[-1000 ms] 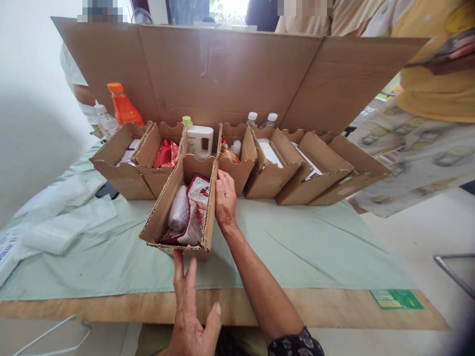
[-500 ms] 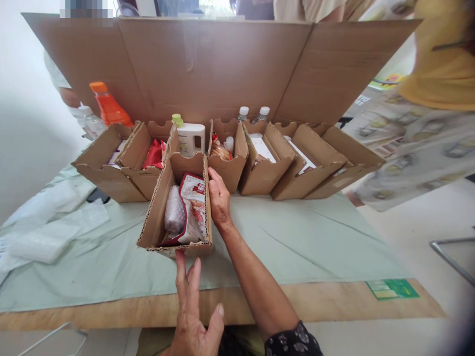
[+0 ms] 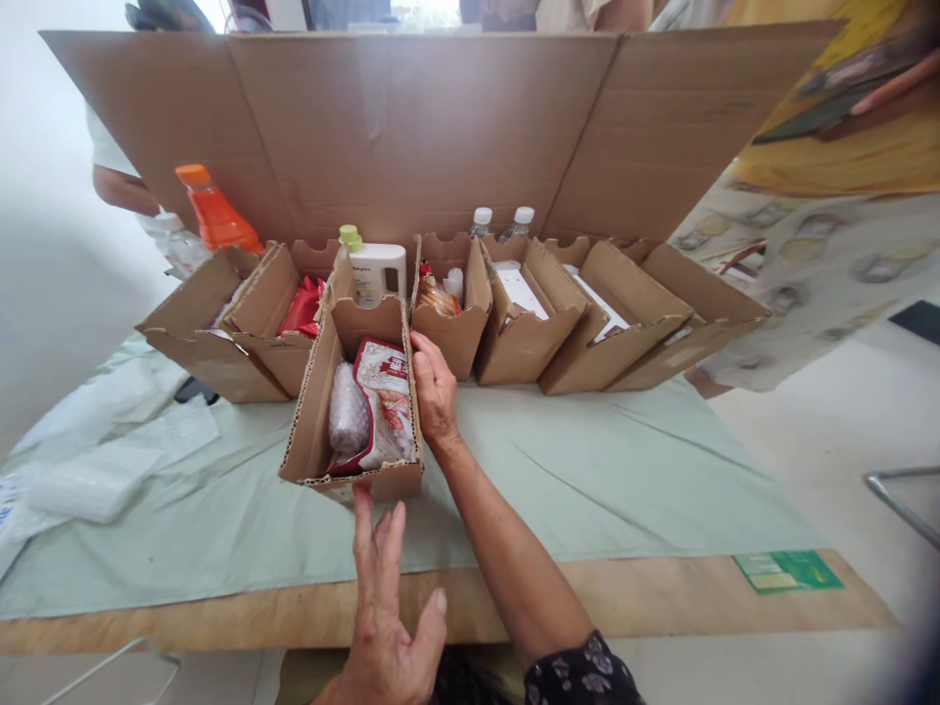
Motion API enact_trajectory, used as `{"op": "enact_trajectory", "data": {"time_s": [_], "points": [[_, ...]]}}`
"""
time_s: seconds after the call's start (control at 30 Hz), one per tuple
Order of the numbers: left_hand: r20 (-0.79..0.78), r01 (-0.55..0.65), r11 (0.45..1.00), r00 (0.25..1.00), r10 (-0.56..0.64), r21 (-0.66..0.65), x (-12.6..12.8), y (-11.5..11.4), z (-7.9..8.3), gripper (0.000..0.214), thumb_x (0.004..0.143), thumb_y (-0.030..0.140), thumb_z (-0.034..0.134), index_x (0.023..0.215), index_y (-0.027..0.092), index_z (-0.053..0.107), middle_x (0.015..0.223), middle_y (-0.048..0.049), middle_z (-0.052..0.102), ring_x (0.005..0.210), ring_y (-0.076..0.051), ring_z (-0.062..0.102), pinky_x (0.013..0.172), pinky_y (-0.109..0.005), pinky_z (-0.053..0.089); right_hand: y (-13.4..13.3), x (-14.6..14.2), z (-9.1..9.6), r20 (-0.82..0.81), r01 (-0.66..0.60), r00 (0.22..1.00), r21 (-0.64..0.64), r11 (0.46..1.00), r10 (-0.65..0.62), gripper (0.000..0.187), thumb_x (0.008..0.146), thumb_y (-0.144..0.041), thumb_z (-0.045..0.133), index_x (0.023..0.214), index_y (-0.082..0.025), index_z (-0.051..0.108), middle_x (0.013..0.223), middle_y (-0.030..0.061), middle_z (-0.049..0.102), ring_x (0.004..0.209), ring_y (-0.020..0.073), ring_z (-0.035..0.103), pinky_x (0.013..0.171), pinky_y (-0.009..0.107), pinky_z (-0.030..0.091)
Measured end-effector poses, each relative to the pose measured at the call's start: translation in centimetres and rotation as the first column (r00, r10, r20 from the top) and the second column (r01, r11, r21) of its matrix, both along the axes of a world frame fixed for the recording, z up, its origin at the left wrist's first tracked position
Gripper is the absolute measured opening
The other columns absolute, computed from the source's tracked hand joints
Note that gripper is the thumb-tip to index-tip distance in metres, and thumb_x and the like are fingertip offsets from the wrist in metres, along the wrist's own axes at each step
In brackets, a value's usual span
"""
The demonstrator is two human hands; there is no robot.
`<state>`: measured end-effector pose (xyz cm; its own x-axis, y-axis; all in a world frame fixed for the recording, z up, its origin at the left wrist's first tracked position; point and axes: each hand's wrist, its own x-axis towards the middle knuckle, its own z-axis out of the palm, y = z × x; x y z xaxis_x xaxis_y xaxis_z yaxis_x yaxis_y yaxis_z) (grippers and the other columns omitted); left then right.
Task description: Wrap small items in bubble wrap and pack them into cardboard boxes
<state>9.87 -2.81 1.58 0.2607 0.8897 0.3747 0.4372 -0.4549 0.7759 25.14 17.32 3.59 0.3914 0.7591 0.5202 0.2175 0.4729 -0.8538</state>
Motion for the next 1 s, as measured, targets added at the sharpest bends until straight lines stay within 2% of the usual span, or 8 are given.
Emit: {"op": "enact_trajectory", "data": {"time_s": [0.13,0.23,0.37,0.47,0.57,0.73,0.87,1.0], "points": [[-0.006,0.002,0.999,1.000,-0.002,0.041,-0.3,1.2,0.1,0.081,0.095,0.012,0.054,0.166,0.030,0.019,0.178,-0.0114,0.003,0.163,-0.037,0.008,0.126,-0.062,0.031,-0.6,0.0,-2.6,-0.030,0.091,0.995,-0.118,0.989,-0.095,0.045,0.101,-0.051,0.045,0.116,-0.020,0.073,0.124,0.0094,0.075,0.116,0.0216,0.067,0.107,0.037,0.049],[0.012,-0.016,1.000,1.000,0.016,0.022,-0.4,2.4,0.4,0.079,0.095,0.013,0.053,0.165,0.032,0.021,0.178,-0.0092,0.005,0.163,-0.036,0.010,0.126,-0.062,0.031,-0.7,0.3,-4.8,-0.018,0.124,0.991,-0.183,0.975,-0.130,0.043,0.098,-0.051,0.046,0.104,-0.019,0.073,0.112,0.0103,0.077,0.106,0.0221,0.069,0.100,0.037,0.052],[0.021,0.009,1.000,1.000,-0.009,-0.011,-0.1,5.4,0.6,0.077,0.093,0.014,0.055,0.163,0.033,0.027,0.178,-0.0074,0.004,0.163,-0.035,0.011,0.126,-0.059,0.033,-0.3,1.0,-6.6,-0.007,0.186,0.981,-0.240,0.953,-0.193,0.045,0.097,-0.052,0.043,0.097,-0.019,0.072,0.102,0.0109,0.075,0.099,0.0228,0.067,0.096,0.038,0.051],[0.040,0.048,0.997,0.998,-0.045,-0.054,0.7,9.2,0.4,0.074,0.090,0.017,0.059,0.159,0.028,0.036,0.178,-0.0103,0.003,0.163,-0.038,0.014,0.125,-0.060,0.033,-0.1,1.3,-7.1,-0.015,0.220,0.973,-0.257,0.941,-0.232,0.044,0.097,-0.053,0.042,0.099,-0.019,0.070,0.106,0.0112,0.073,0.102,0.0228,0.066,0.096,0.039,0.051],[0.073,0.082,0.992,0.995,-0.074,-0.101,1.9,13.7,0.2,0.071,0.086,0.019,0.061,0.154,0.020,0.044,0.177,-0.0159,0.002,0.162,-0.039,0.016,0.126,-0.060,0.030,0.1,1.4,-7.3,-0.035,0.220,0.970,-0.281,0.934,-0.239,0.046,0.097,-0.054,0.039,0.102,-0.020,0.069,0.107,0.0106,0.072,0.096,0.0213,0.067,0.088,0.036,0.054],[0.077,0.066,0.995,0.995,-0.060,-0.077,3.9,19.1,0.0,0.069,0.079,0.016,0.062,0.148,0.013,0.050,0.175,-0.0217,0.007,0.162,-0.039,0.016,0.129,-0.058,0.024,0.1,1.5,-7.4,-0.052,0.207,0.971,-0.316,0.926,-0.235,0.044,0.096,-0.053,0.040,0.101,-0.020,0.068,0.104,0.0097,0.073,0.084,0.0199,0.068,0.079,0.034,0.055],[0.076,0.036,0.998,0.997,-0.032,-0.052,5.2,20.5,0.1,0.069,0.076,0.014,0.062,0.145,0.010,0.052,0.174,-0.0240,0.009,0.162,-0.038,0.017,0.130,-0.055,0.022,0.1,1.6,-7.3,-0.055,0.210,0.969,-0.345,0.915,-0.242,0.044,0.095,-0.054,0.039,0.097,-0.021,0.068,0.094,0.0074,0.075,0.076,0.0193,0.067,0.078,0.034,0.054],[0.064,0.023,0.995,0.998,-0.017,-0.095,5.0,19.6,0.5,0.070,0.077,0.015,0.062,0.146,0.012,0.052,0.173,-0.0234,0.016,0.161,-0.037,0.021,0.130,-0.057,0.024,0.0,1.6,-6.8,-0.047,0.206,0.970,-0.355,0.912,-0.238,0.045,0.095,-0.055,0.038,0.091,-0.021,0.067,0.083,0.0054,0.073,0.073,0.0199,0.067,0.075,0.034,0.054]]}}
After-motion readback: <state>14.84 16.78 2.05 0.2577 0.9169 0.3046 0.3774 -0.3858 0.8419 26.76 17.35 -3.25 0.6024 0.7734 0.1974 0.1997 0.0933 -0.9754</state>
